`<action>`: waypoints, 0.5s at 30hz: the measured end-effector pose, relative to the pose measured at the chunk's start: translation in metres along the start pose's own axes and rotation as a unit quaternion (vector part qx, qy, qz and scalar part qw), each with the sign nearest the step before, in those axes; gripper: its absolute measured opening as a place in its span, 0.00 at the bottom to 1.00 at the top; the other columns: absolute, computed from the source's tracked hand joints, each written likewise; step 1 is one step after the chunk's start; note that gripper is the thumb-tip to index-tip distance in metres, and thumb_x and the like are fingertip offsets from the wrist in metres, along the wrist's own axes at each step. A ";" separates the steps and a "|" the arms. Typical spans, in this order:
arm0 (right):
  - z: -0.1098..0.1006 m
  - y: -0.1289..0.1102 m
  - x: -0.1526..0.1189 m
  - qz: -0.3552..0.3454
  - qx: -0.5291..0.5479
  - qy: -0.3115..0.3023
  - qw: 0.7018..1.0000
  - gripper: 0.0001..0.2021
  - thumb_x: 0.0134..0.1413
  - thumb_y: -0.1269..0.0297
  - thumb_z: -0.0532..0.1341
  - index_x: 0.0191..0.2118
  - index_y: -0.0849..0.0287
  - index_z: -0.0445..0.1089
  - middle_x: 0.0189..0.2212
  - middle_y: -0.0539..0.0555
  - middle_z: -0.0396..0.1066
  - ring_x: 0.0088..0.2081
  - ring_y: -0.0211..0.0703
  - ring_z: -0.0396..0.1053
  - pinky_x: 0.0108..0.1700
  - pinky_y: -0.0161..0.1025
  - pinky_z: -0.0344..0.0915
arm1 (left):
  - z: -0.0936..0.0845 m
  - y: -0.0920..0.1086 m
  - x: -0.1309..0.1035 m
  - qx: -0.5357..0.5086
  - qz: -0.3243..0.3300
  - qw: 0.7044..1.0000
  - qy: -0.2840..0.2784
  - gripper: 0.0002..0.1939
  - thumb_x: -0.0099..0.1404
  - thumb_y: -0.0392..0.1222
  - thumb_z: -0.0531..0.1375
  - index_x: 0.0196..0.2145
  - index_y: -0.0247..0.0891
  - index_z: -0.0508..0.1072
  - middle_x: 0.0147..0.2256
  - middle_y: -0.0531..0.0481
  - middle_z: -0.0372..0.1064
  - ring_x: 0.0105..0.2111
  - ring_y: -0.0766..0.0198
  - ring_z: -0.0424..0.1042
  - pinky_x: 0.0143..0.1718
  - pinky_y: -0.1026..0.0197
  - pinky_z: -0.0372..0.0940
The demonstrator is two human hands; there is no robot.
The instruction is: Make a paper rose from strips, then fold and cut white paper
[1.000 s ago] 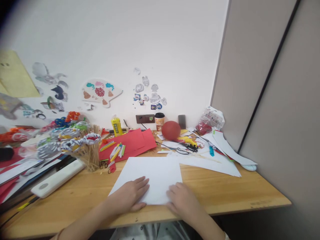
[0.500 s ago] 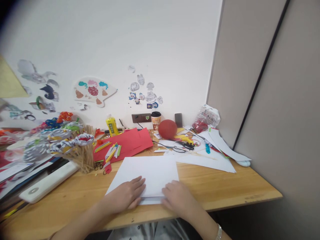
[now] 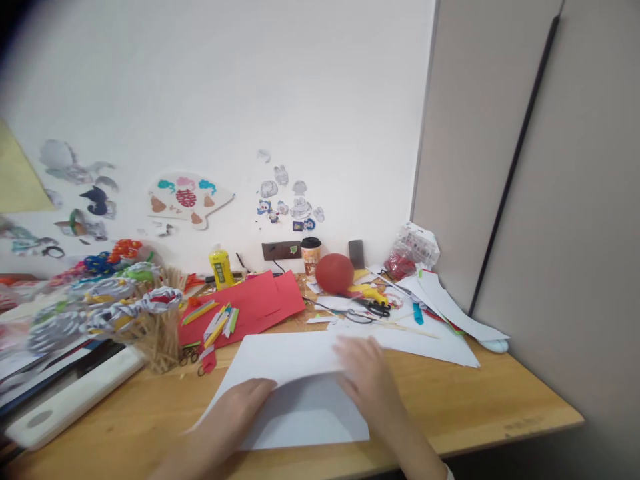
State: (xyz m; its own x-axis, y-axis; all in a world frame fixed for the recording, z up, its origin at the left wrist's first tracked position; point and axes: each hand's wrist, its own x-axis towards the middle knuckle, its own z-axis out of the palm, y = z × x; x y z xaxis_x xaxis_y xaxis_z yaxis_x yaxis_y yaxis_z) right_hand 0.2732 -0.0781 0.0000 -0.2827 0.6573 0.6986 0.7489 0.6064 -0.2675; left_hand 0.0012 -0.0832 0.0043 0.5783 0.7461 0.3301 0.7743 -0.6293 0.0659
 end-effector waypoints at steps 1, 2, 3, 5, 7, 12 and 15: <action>0.000 0.005 0.005 0.066 0.034 0.076 0.994 0.21 0.54 0.59 0.58 0.53 0.54 0.59 0.52 0.58 0.64 0.54 0.53 0.59 0.55 0.54 0.52 | -0.005 -0.002 0.004 -0.026 -0.026 0.998 0.049 0.14 0.65 0.35 0.44 0.36 0.39 0.68 0.33 0.45 0.74 0.32 0.60 0.72 0.33 0.61 0.66; 0.002 0.008 0.011 0.139 0.075 0.142 0.977 0.26 0.53 0.57 0.58 0.56 0.55 0.54 0.56 0.61 0.59 0.56 0.54 0.55 0.56 0.55 0.51 | -0.012 -0.004 0.009 -0.056 -0.051 0.992 0.102 0.14 0.66 0.37 0.44 0.36 0.40 0.68 0.31 0.46 0.74 0.31 0.60 0.72 0.32 0.62 0.66; 0.007 0.011 0.018 0.204 0.129 0.184 0.953 0.30 0.51 0.55 0.59 0.58 0.57 0.51 0.57 0.63 0.56 0.58 0.55 0.54 0.56 0.56 0.52 | -0.020 -0.006 0.015 -0.087 -0.080 0.982 0.150 0.14 0.66 0.39 0.44 0.34 0.40 0.68 0.29 0.48 0.73 0.28 0.62 0.72 0.31 0.63 0.65; 0.018 0.013 0.039 0.266 0.267 0.182 0.908 0.36 0.47 0.52 0.60 0.59 0.59 0.47 0.58 0.65 0.54 0.57 0.56 0.54 0.55 0.56 0.54 | -0.041 -0.007 0.027 -0.134 -0.132 0.954 0.232 0.14 0.65 0.43 0.45 0.28 0.40 0.67 0.23 0.52 0.70 0.23 0.64 0.68 0.26 0.65 0.63; 0.028 0.010 0.063 0.262 0.402 0.131 0.867 0.39 0.43 0.49 0.62 0.58 0.58 0.48 0.56 0.66 0.56 0.54 0.55 0.60 0.53 0.55 0.57 | -0.058 -0.006 0.037 -0.166 -0.152 0.929 0.293 0.15 0.64 0.46 0.46 0.23 0.41 0.63 0.19 0.55 0.63 0.19 0.66 0.64 0.22 0.66 0.60; 0.021 -0.005 0.097 0.189 0.570 0.076 0.796 0.26 0.43 0.51 0.65 0.47 0.57 0.62 0.48 0.60 0.68 0.47 0.50 0.67 0.51 0.50 0.61 | -0.054 -0.015 0.041 -0.210 -0.214 0.874 0.383 0.18 0.63 0.52 0.47 0.19 0.42 0.53 0.18 0.59 0.51 0.19 0.67 0.56 0.21 0.66 0.55; 0.023 -0.007 0.087 0.189 0.600 0.031 0.777 0.20 0.45 0.54 0.65 0.43 0.59 0.67 0.44 0.58 0.72 0.46 0.50 0.68 0.51 0.51 0.61 | -0.031 -0.025 0.035 -0.221 -0.229 0.866 0.385 0.19 0.63 0.54 0.46 0.20 0.42 0.53 0.18 0.59 0.50 0.19 0.67 0.56 0.20 0.65 0.56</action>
State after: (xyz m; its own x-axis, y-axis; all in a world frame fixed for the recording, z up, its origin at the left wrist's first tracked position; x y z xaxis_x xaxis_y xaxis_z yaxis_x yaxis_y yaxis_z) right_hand 0.2296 -0.0148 0.0478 -0.1205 0.8898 0.4401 -0.3376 0.3802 -0.8611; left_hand -0.0061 -0.0477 0.0434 -0.2380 0.6811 0.6924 0.6050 -0.4537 0.6543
